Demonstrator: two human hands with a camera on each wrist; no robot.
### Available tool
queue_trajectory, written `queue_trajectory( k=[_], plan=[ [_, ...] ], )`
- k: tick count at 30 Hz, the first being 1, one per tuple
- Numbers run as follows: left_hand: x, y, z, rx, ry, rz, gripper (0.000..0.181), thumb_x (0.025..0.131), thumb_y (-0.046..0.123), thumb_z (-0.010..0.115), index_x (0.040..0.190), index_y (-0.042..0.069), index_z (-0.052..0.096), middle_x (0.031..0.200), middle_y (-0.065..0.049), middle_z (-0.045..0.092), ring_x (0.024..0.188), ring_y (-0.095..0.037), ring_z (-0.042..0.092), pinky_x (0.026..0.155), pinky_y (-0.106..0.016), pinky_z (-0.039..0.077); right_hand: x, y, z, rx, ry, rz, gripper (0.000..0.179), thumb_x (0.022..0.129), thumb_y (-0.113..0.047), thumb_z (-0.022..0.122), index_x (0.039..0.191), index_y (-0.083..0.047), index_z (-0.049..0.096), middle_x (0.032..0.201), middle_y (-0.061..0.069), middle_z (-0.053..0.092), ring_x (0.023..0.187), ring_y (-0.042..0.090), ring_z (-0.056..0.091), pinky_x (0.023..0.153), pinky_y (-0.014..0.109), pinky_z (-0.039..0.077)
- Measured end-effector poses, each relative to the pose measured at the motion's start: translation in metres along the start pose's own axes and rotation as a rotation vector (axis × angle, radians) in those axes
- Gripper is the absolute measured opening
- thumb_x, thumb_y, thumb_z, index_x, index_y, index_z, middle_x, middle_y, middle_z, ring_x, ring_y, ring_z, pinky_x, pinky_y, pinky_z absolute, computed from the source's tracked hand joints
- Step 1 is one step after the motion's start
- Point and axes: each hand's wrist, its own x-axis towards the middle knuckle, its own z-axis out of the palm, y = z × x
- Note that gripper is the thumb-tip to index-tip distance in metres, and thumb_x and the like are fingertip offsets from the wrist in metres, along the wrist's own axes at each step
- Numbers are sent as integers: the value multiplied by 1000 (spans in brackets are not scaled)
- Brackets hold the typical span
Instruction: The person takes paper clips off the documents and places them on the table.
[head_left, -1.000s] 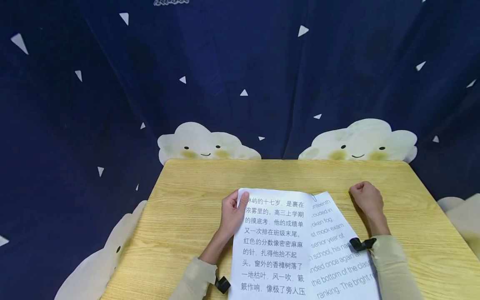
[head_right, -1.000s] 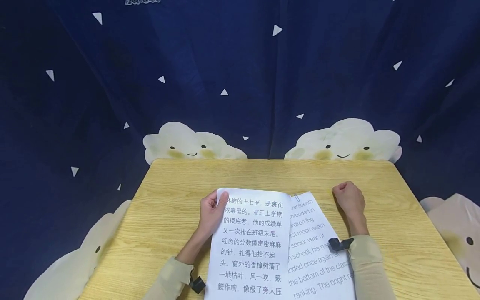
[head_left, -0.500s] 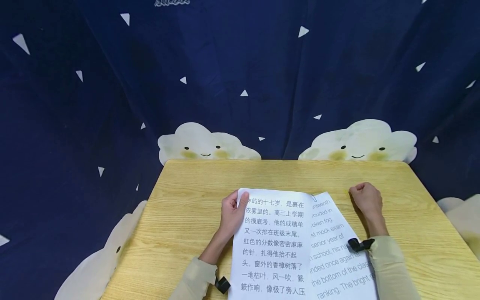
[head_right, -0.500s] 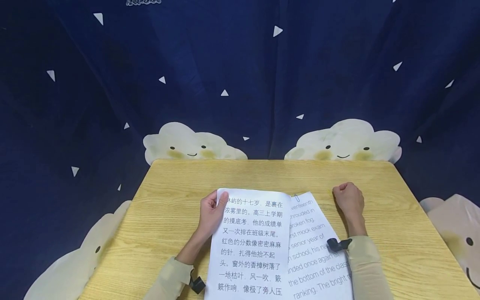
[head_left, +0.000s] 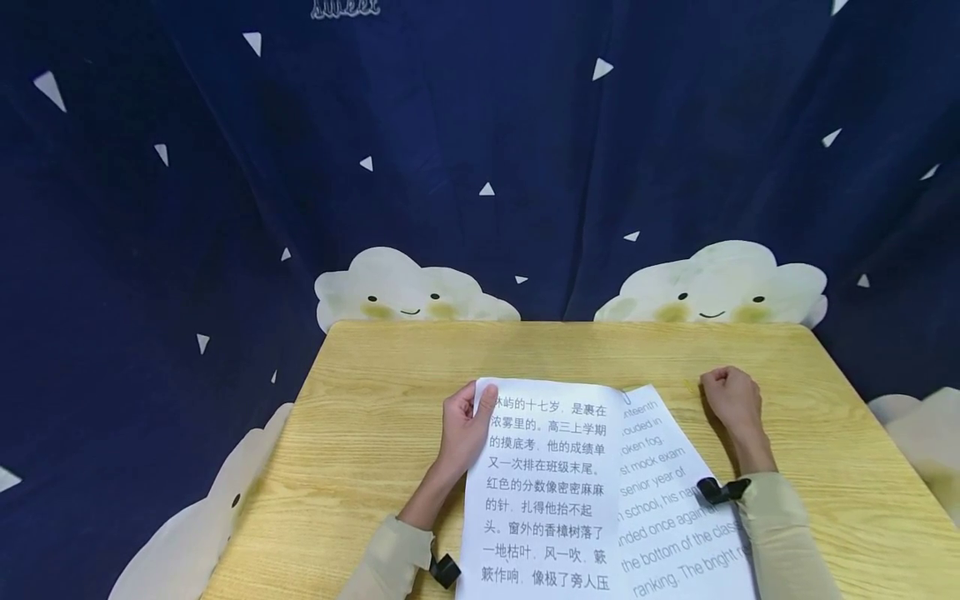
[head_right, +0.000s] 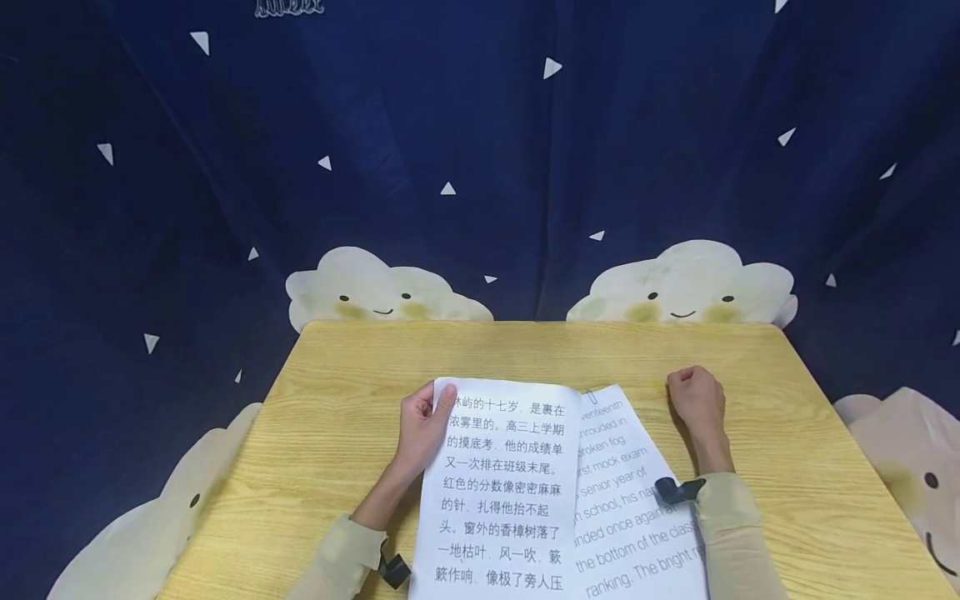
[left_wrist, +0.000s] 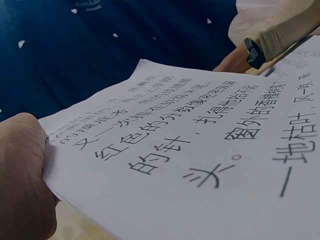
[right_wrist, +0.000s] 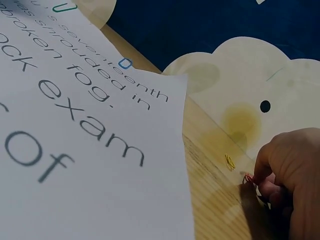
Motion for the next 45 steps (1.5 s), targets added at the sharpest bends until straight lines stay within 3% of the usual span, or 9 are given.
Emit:
queue_trajectory(
  k=[12,18,25,32,38,45],
  plan=[
    [-1,4,-2,14,0,10,21,100,8,53,105,-8,66,71,-26,63,50,-28,60,40,-27,48,-8,2,1,69,-16,0,37,98,-30,50,108,3,61,95,17,60,84,28,53,66,31,41],
    [-1,5,-2,-4,2,8,20,101,6,52,105,-9,65,72,-27,64,51,-28,63,40,-29,51,-13,1,0,89,-16,-20,38,100,-27,44,112,5,59,98,19,58,85,27,52,66,29,41],
    [1,-21,-6,2,16,-7,21,101,13,53,105,-2,67,72,-22,66,51,-22,63,40,-28,50,-22,1,-4,88,16,-99,31,100,-21,46,110,4,61,93,17,60,77,19,51,61,23,39],
    [-2,5,-4,6,13,-18,21,101,11,53,105,-4,67,72,-25,65,51,-28,62,41,-26,50,-39,-10,-1,139,110,-201,22,97,-16,51,104,1,63,87,13,61,69,6,47,57,15,37],
    [-2,7,-5,-3,9,-4,21,101,10,53,104,-6,66,72,-25,65,51,-30,62,40,-26,49,-61,-33,6,207,105,-339,17,98,-14,54,103,-2,64,85,9,62,70,6,50,57,12,39],
    [-4,8,-7,4,10,-9,21,101,10,52,105,-6,66,72,-24,66,51,-29,63,40,-28,50,-82,-51,13,256,57,-395,13,98,-12,56,103,-4,65,85,6,62,72,6,52,57,13,41]
  ],
)
